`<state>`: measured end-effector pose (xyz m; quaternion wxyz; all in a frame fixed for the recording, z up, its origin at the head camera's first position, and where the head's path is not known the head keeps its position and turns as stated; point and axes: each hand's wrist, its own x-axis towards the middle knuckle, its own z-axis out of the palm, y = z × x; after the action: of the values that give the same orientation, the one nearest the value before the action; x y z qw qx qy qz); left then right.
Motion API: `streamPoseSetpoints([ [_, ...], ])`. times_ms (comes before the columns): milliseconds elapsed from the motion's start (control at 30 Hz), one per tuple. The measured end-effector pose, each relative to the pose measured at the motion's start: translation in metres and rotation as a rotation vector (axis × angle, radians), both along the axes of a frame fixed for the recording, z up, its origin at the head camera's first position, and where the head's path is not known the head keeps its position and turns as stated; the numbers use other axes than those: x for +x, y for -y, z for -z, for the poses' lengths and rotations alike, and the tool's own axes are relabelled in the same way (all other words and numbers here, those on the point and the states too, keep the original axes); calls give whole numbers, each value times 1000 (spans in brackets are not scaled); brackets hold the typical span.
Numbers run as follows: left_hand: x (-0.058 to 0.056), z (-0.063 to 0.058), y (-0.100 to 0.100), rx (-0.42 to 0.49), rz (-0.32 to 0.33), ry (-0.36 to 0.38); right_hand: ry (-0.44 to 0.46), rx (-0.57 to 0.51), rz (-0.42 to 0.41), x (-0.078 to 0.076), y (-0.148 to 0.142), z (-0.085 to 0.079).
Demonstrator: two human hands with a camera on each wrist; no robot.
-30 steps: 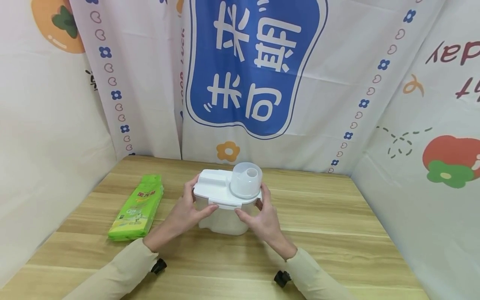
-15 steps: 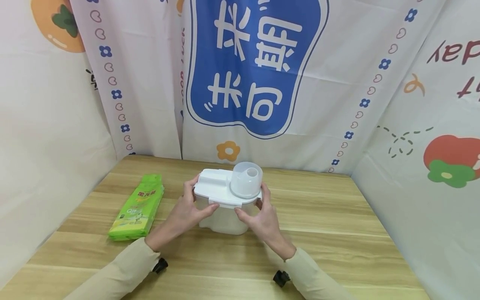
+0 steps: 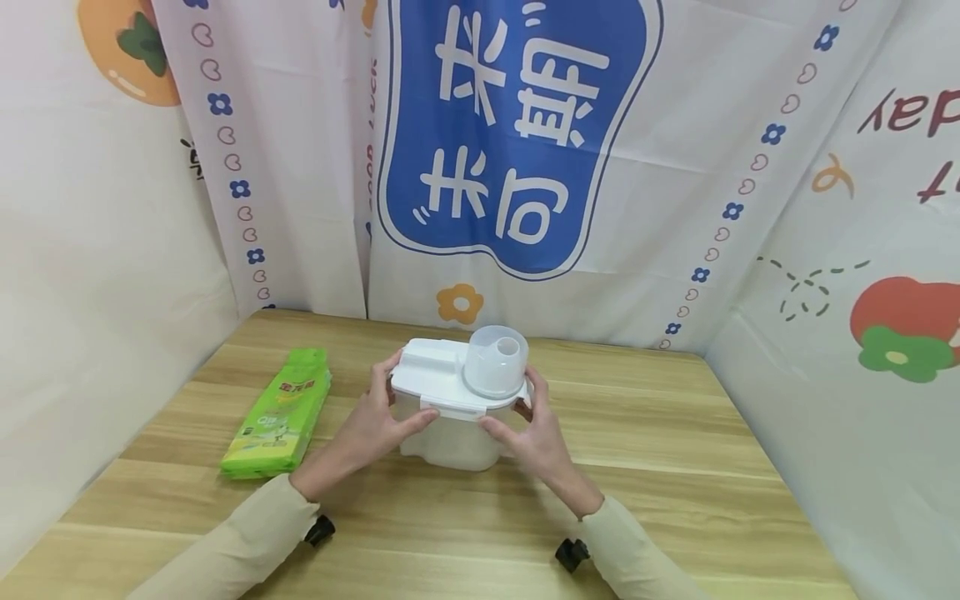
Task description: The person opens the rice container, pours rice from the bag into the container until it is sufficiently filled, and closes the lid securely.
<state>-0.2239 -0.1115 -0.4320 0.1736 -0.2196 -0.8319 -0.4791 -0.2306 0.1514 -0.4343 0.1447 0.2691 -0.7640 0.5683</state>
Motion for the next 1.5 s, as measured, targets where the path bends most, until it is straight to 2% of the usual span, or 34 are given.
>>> streamPoseSetpoints([
  [167,-2,5,0,10,19,-6,19,-52,-145,-12,-15,1],
  [333,-3,4,2,13,40,28,32,-115,-235,-25,-24,-4],
  [467,-4,2,4,5,43,64,95,-206,-304,-34,-21,-7],
  [667,-6,1,5,8,61,81,136,-263,-413,-40,-15,-8],
  [767,-8,0,6,-2,73,59,123,-260,-389,-39,-14,-8],
  [900,-11,-3,7,-20,80,47,104,-208,-301,-36,-16,-9],
  [1033,-14,-7,8,-31,82,86,97,-161,-228,-34,-18,-9],
  [1200,-19,-9,10,0,112,134,62,-79,-148,-32,-19,-10],
  [1333,-23,-10,12,13,126,154,41,-38,-134,-29,-19,-10],
  [1500,-26,-12,11,22,153,159,34,-60,-146,-26,-18,-11],
])
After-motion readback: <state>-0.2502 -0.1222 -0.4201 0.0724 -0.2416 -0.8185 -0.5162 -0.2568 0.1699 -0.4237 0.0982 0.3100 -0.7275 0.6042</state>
